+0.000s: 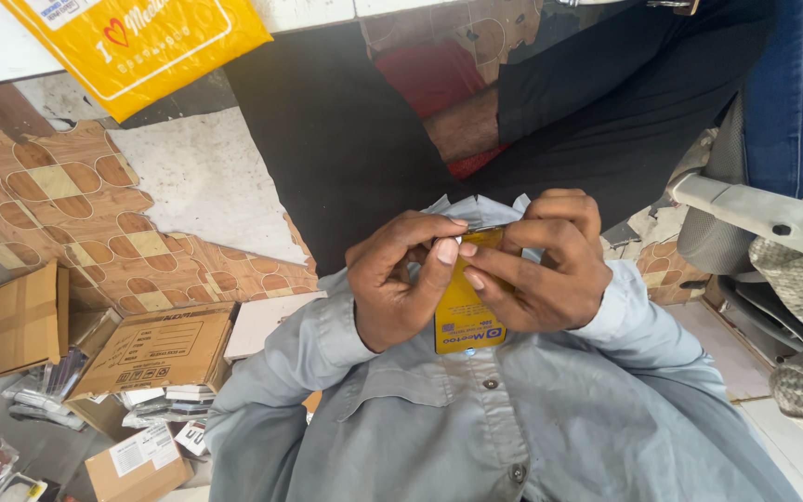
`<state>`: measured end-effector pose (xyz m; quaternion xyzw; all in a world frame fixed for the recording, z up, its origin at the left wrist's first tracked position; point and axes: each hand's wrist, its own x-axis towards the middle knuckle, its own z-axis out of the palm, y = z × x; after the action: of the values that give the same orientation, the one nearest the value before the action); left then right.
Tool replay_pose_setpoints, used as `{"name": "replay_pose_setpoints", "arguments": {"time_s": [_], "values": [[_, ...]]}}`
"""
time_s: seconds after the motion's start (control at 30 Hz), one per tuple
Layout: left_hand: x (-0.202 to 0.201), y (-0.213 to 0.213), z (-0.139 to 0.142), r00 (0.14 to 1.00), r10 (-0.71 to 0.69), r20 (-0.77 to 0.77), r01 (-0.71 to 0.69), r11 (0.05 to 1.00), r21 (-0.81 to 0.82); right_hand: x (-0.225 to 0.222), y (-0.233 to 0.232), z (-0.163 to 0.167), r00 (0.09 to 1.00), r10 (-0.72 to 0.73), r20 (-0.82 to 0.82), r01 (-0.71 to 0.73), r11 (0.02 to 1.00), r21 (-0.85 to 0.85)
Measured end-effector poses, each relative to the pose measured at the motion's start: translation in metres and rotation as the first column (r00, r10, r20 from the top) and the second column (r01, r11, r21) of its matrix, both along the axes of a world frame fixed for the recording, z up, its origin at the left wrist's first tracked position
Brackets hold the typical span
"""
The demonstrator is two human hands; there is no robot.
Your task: The person sits on the floor and connects a ribbon cable to the motherboard of a disassembled smartphone. They then plug in a charger, power on the device, and navigate the screen to verify functionality. Finally, they remove the battery and handle a new yellow battery, peeling off its protective film.
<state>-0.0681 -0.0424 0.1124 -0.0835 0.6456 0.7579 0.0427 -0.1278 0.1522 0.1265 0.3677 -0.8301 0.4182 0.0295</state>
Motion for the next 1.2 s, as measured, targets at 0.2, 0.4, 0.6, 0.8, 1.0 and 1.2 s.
{"name": "replay_pose_setpoints", "arguments": {"time_s": [0.2,0.4,0.6,0.8,1.0,1.2], "values": [[0.005,0.001,-0.001,1.000,0.004,-0.014,-0.004,1.000,-0.015,0.003,0.004,0.004,0.974,-0.133,0.186,0.145,0.988,-0.050],[0.014,0.001,0.000,0.999,-0.006,0.051,0.005,1.000,0.030,0.007,-0.004,0.002,0.828,-0.086,0.554,0.192,0.972,-0.136],[0.018,-0.002,0.001,0.999,-0.031,0.033,0.033,0.997,-0.067,0.005,-0.001,0.002,0.769,-0.029,0.639,0.145,0.981,-0.130],[0.025,-0.016,-0.006,0.995,-0.085,0.043,0.087,0.995,-0.045,0.013,0.004,-0.004,0.628,0.015,0.778,0.190,0.967,-0.171],[0.015,-0.038,-0.008,0.992,0.043,0.119,-0.036,0.997,-0.061,0.017,0.009,-0.008,0.525,0.047,0.850,0.234,0.952,-0.197],[0.002,-0.024,0.006,0.977,-0.211,0.009,0.195,0.886,-0.422,0.019,0.010,-0.010,0.516,0.047,0.855,0.240,0.950,-0.197]]}}
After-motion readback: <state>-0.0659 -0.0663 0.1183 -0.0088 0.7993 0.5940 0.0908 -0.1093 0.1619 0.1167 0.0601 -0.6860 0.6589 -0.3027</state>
